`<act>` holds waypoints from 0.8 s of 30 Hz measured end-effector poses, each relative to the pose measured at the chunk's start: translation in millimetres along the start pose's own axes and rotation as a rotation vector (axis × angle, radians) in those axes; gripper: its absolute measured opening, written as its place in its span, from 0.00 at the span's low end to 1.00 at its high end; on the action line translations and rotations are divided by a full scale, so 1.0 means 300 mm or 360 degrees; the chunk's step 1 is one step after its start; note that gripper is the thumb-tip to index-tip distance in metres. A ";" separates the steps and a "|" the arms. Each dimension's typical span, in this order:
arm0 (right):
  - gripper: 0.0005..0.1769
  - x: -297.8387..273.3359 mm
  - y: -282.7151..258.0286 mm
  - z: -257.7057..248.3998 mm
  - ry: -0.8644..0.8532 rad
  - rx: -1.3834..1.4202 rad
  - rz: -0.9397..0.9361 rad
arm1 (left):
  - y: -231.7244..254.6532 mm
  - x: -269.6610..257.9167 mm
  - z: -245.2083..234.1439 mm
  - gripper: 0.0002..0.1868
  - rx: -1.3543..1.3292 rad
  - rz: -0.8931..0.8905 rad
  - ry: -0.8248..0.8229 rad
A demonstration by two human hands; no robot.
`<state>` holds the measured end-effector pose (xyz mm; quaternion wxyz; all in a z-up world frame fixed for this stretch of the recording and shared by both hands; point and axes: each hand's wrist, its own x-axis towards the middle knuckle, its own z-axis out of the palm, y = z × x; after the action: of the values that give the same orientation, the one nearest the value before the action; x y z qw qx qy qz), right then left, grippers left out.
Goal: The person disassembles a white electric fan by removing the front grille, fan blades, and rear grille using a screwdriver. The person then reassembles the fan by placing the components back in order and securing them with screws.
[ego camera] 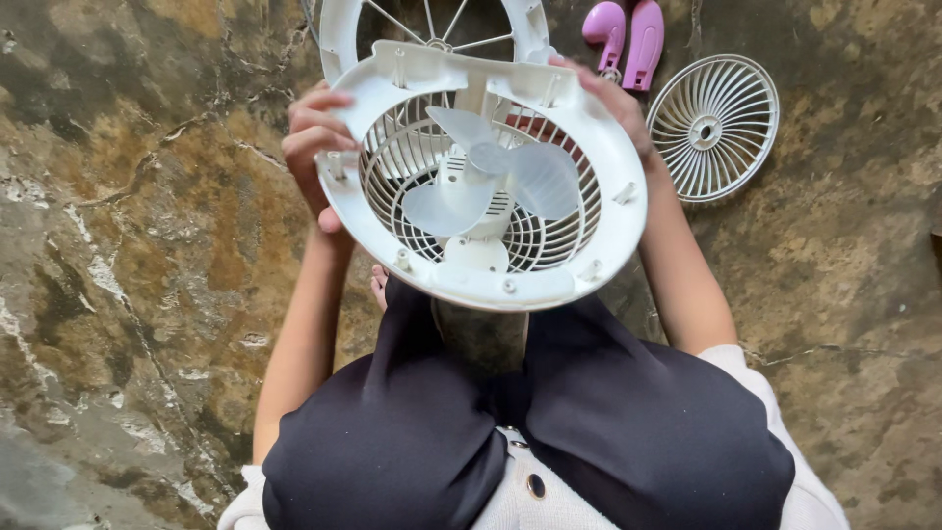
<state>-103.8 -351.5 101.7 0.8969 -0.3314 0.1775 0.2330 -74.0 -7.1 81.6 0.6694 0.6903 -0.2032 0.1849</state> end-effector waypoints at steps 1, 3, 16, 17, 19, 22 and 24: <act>0.38 -0.001 0.005 -0.006 -0.0054 -0.0086 0.0043 | 0.008 -0.018 0.016 0.45 -0.0011 -0.0136 0.0036; 0.35 -0.001 0.016 -0.014 -0.0104 -0.0143 0.0026 | 0.006 -0.032 0.031 0.54 -0.0335 -0.0303 0.0057; 0.25 0.017 0.065 -0.056 0.0296 -0.0593 -0.0309 | 0.101 -0.052 -0.010 0.41 -0.1055 -0.1855 0.0066; 0.26 0.007 0.069 -0.065 0.0305 -0.0677 -0.0331 | 0.106 -0.067 -0.004 0.41 -0.1016 -0.1856 0.0095; 0.26 0.014 0.078 -0.067 0.0438 -0.1429 -0.0666 | 0.094 -0.067 -0.003 0.41 -0.0941 -0.1826 0.0136; 0.28 -0.024 0.101 -0.054 0.0768 -0.2386 -0.1294 | 0.089 -0.086 -0.017 0.42 -0.1002 -0.1851 0.0202; 0.30 -0.050 0.108 -0.033 0.0722 -0.2989 -0.1314 | 0.085 -0.088 -0.026 0.42 -0.1050 -0.1822 0.0210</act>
<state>-135.1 -340.8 85.1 0.2351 -0.9645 -0.0374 -0.1143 -109.6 1.1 89.6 0.8491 0.4354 0.1912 -0.2300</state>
